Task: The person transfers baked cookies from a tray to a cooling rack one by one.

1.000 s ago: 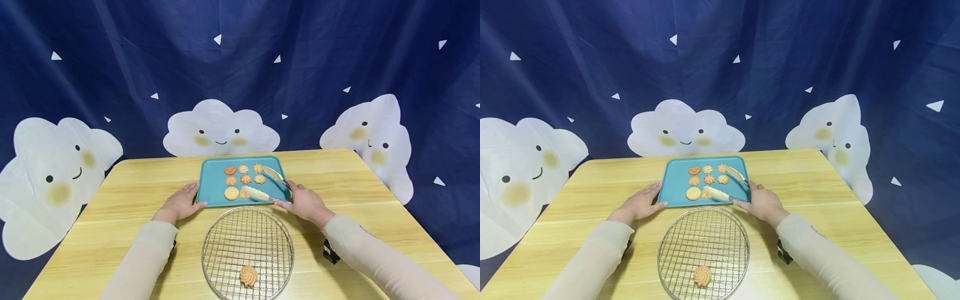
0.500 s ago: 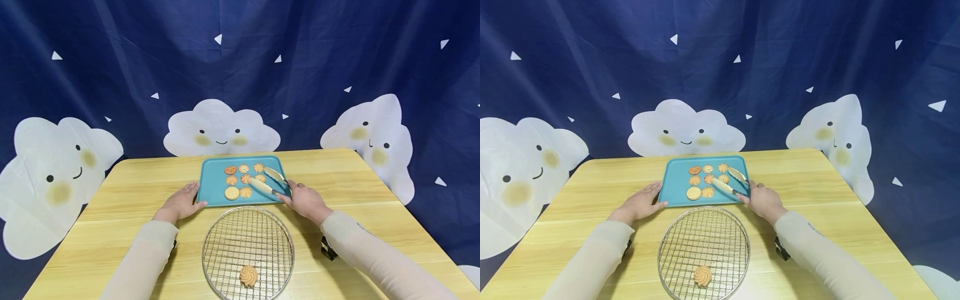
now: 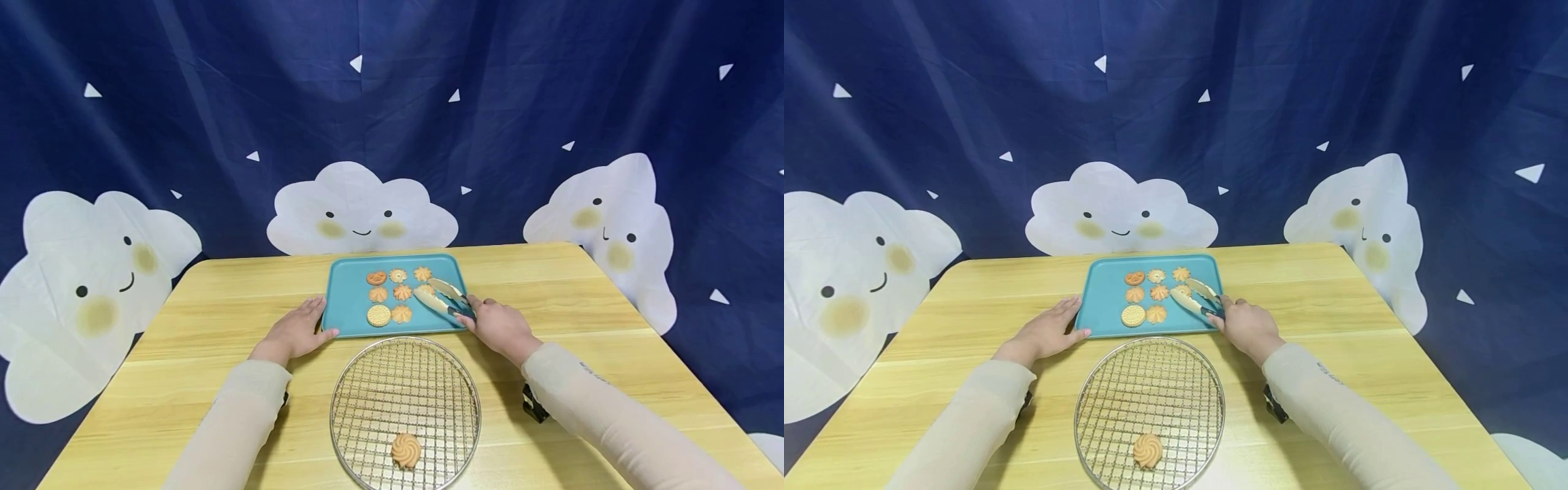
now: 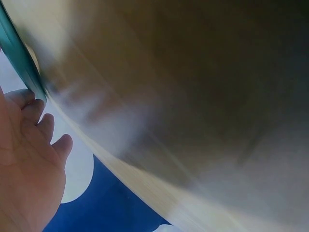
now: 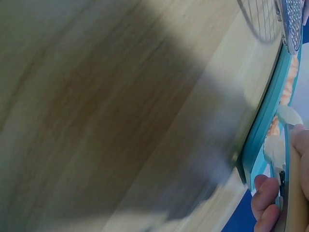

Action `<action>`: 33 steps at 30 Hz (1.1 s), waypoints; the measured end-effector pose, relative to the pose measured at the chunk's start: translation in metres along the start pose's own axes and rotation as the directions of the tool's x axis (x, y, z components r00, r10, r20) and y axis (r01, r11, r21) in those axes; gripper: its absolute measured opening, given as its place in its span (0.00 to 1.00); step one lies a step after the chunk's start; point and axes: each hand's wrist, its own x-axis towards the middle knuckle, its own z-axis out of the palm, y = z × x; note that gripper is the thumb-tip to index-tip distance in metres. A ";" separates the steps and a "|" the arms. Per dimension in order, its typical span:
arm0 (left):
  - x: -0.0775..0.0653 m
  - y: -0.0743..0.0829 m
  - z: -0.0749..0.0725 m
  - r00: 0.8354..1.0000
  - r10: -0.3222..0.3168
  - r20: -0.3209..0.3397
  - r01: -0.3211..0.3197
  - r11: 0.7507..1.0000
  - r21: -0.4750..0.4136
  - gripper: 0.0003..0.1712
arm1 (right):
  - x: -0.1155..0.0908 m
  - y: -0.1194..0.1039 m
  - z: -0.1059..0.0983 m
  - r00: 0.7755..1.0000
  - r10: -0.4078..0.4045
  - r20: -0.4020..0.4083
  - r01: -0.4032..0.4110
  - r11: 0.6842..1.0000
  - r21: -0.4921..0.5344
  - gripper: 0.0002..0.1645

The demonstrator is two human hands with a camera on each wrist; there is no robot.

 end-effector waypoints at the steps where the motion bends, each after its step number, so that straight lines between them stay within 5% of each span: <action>1: 0.000 0.000 0.000 1.000 0.001 0.000 -0.001 1.000 -0.001 0.48 | 0.000 0.000 0.000 1.000 -0.002 0.000 0.002 1.000 -0.002 0.41; 33: 0.001 -0.001 0.000 1.000 -0.015 0.021 0.015 1.000 0.002 0.48 | -0.010 0.011 -0.002 0.995 -0.054 -0.082 0.053 0.999 -0.003 0.36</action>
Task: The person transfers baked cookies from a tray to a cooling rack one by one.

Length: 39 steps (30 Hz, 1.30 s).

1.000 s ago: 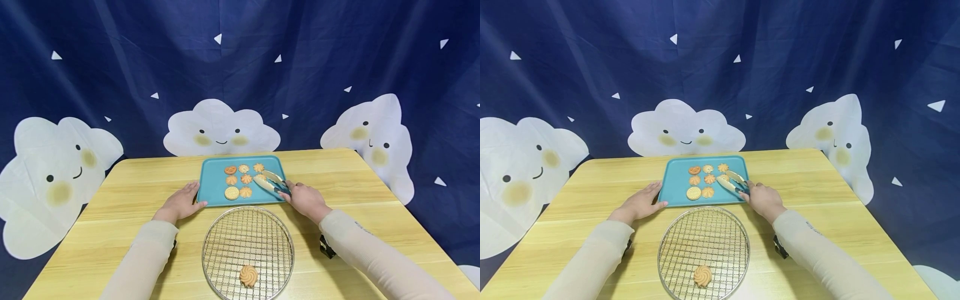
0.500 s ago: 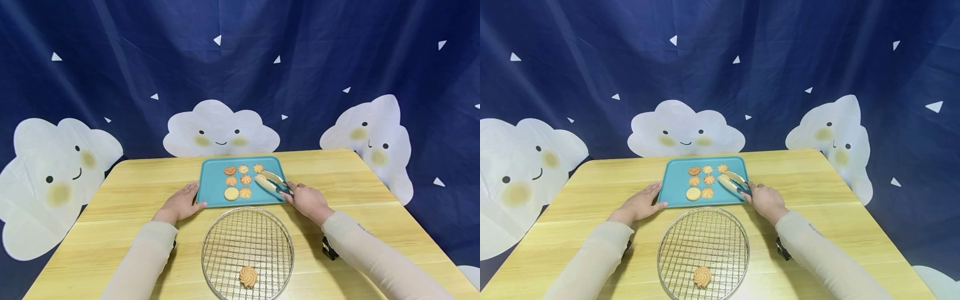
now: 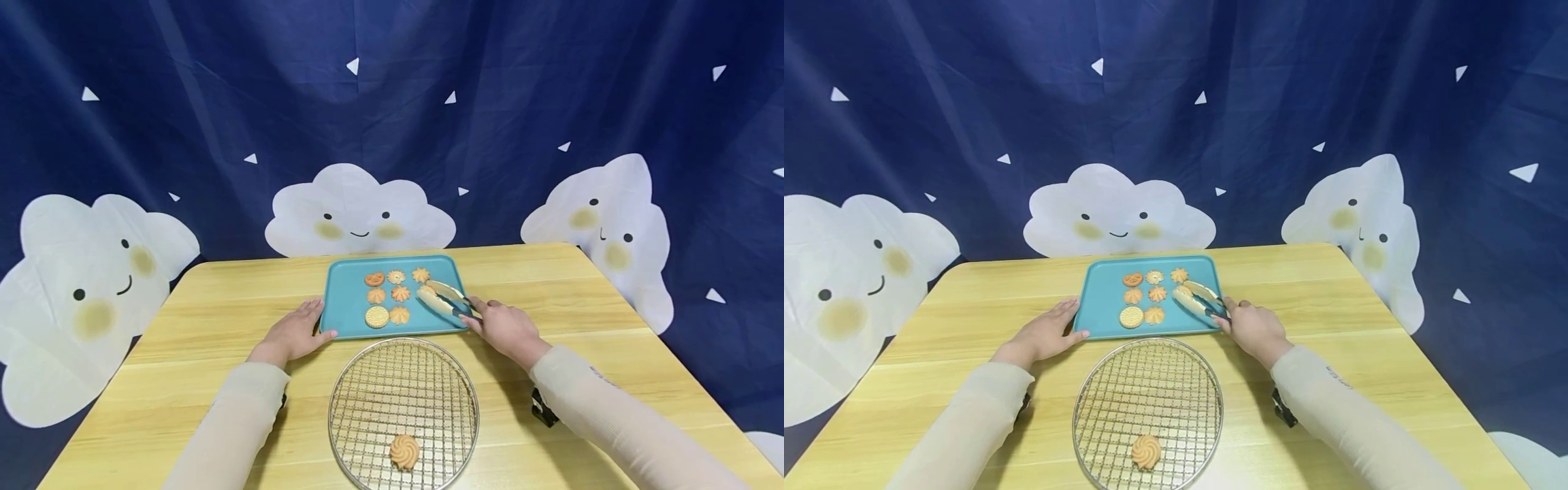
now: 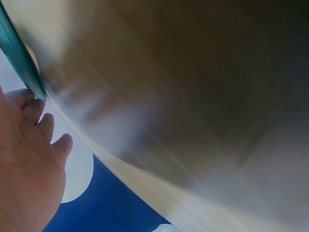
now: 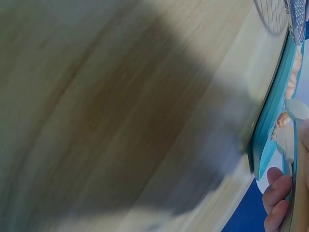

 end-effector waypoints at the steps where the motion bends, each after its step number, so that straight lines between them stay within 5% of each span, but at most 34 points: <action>1: 0.000 0.000 0.000 1.000 0.002 -0.001 -0.002 1.000 -0.002 0.48 | 0.000 0.000 0.000 1.000 -0.001 0.004 0.001 1.000 -0.001 0.36; 23: 0.000 0.000 0.000 1.000 0.005 0.006 -0.005 1.000 -0.004 0.48 | -0.020 -0.020 -0.016 0.986 -0.162 -0.046 0.162 0.987 -0.007 0.37; 39: 0.001 -0.001 0.001 1.000 0.007 0.005 -0.007 1.000 -0.004 0.48 | -0.045 -0.048 -0.018 0.922 -0.372 -0.106 0.373 0.928 -0.009 0.34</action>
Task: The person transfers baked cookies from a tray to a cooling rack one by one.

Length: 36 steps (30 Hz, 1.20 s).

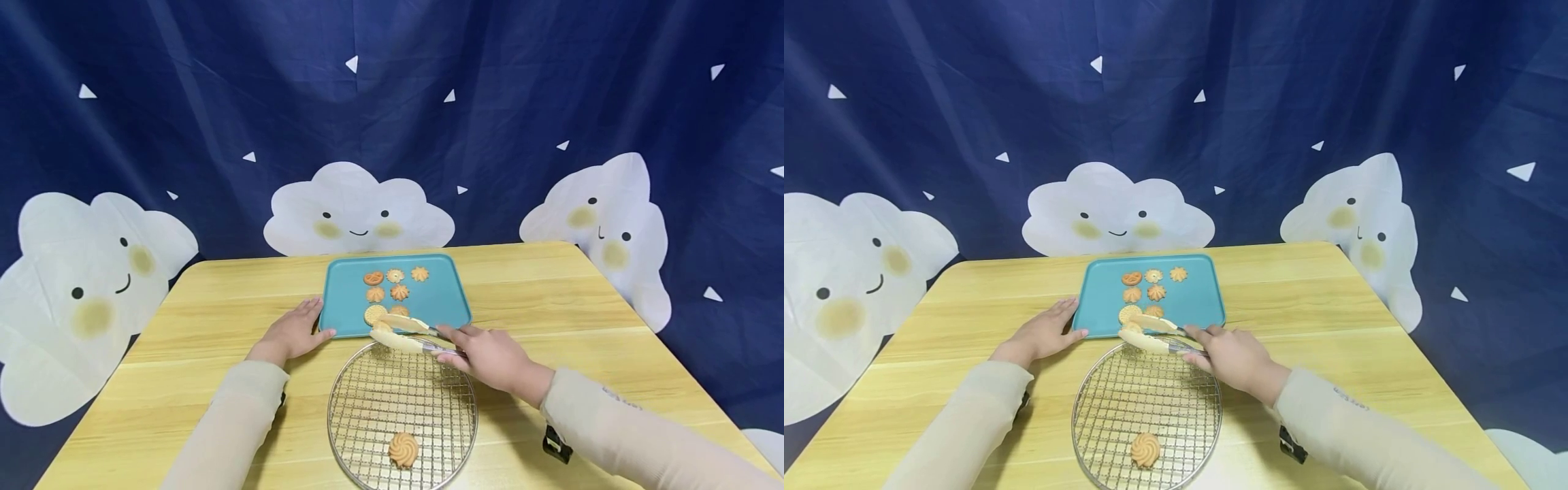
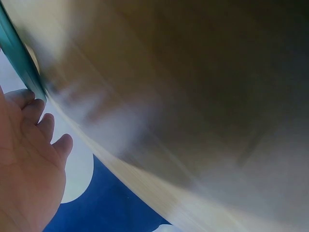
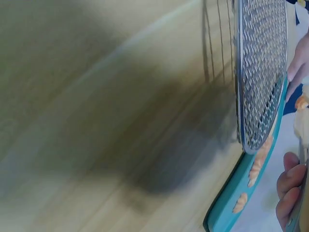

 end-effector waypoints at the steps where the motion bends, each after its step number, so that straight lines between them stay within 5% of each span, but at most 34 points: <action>1: 0.000 0.000 0.000 1.000 0.001 0.000 -0.001 1.000 0.000 0.48 | -0.001 -0.002 0.000 1.000 -0.010 0.003 0.010 1.000 0.009 0.34; 19: -0.002 0.002 -0.002 1.000 -0.001 0.000 0.001 1.000 0.003 0.47 | -0.011 -0.010 0.005 0.971 -0.236 -0.022 0.237 0.968 0.085 0.34; 36: 0.000 0.000 0.001 1.000 -0.003 -0.005 0.003 1.000 0.007 0.48 | -0.012 -0.004 0.003 0.888 -0.459 0.025 0.455 0.885 0.096 0.33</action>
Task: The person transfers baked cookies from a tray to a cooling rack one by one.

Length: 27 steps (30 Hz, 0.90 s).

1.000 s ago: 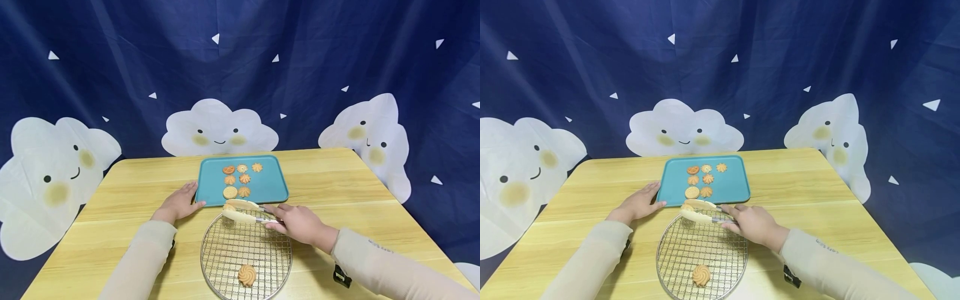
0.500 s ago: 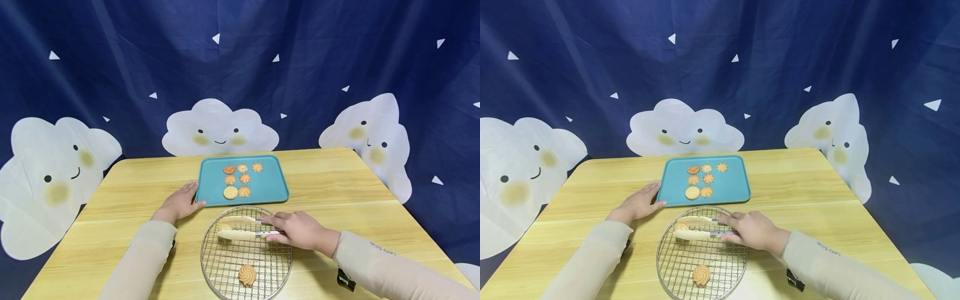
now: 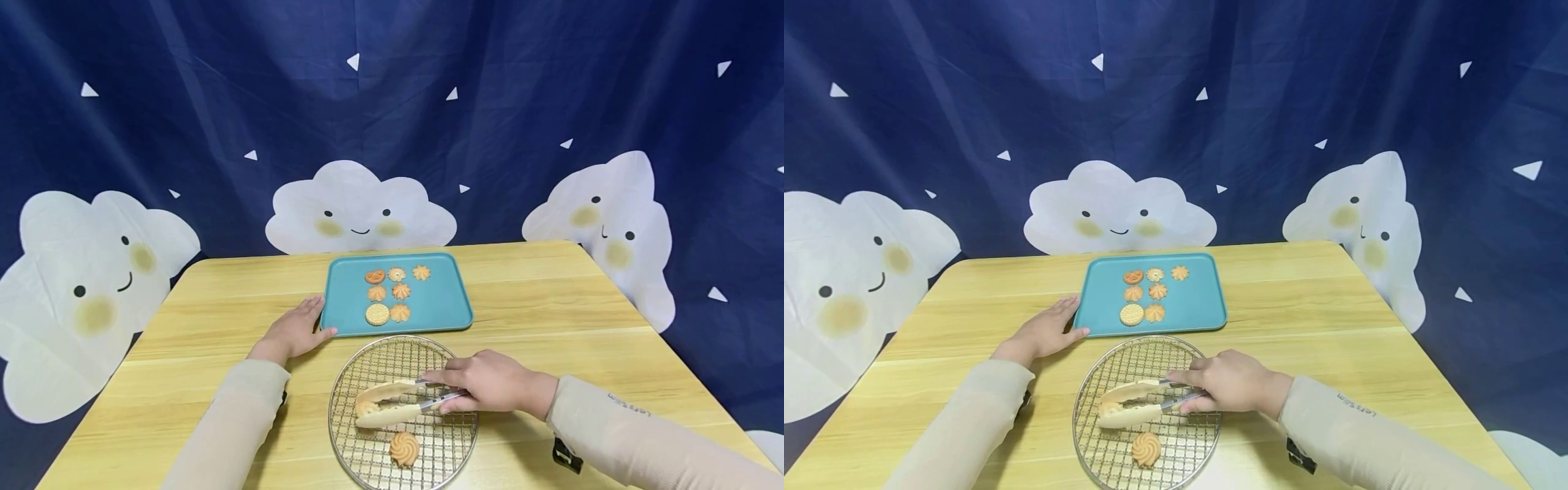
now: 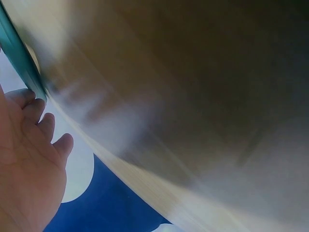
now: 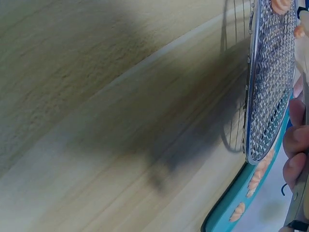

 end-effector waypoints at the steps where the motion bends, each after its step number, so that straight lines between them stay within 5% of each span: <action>1: 0.000 0.000 0.000 1.000 0.001 -0.001 -0.001 1.000 0.000 0.48 | 0.000 0.000 -0.001 1.000 -0.009 0.009 0.009 1.000 -0.002 0.33; 16: 0.001 -0.002 0.002 1.000 0.005 -0.002 -0.005 1.000 0.000 0.49 | 0.009 0.000 -0.009 0.990 -0.138 0.019 0.138 0.990 -0.012 0.32; 27: 0.001 0.001 0.000 1.000 0.002 0.000 -0.002 1.000 -0.001 0.48 | 0.010 -0.002 -0.011 0.987 -0.067 0.145 0.059 0.997 0.059 0.35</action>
